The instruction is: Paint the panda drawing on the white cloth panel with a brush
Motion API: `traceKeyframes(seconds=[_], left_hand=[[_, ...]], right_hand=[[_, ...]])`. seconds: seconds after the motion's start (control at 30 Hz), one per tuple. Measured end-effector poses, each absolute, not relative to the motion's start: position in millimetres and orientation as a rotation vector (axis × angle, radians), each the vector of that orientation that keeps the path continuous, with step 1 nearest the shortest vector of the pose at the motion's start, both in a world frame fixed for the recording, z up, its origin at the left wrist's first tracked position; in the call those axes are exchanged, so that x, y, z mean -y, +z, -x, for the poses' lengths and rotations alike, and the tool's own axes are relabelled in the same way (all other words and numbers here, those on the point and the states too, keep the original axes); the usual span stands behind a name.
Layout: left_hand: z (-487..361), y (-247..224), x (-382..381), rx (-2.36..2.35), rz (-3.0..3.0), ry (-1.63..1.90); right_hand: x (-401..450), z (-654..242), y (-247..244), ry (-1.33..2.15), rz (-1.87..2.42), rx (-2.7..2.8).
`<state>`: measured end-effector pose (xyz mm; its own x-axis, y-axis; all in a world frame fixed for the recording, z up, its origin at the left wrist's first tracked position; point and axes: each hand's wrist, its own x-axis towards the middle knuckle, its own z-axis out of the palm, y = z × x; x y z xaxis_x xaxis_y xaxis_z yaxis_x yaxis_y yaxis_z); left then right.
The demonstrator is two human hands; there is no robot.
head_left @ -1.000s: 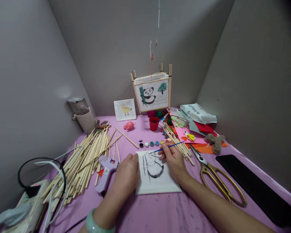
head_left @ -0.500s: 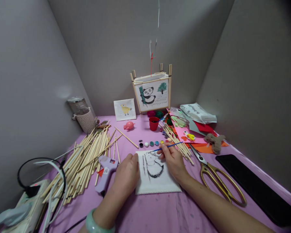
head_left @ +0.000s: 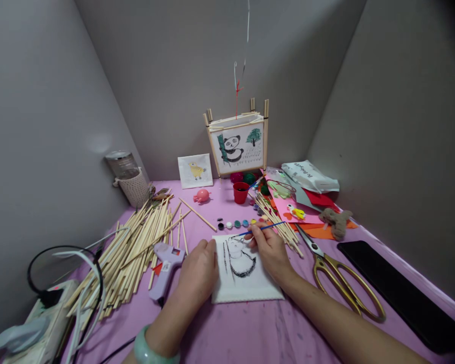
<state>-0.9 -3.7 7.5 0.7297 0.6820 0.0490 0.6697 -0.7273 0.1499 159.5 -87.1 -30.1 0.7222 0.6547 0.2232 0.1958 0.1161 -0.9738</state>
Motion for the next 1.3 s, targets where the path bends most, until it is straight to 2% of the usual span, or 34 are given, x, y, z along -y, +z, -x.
traceKeyframes(seconds=[1.3], left_hand=[[1.4,2.4,1.5,-1.091,-2.821,0.189]], right_hand=[[87.8,-159.0,-31.8,0.421,1.431,0.766]])
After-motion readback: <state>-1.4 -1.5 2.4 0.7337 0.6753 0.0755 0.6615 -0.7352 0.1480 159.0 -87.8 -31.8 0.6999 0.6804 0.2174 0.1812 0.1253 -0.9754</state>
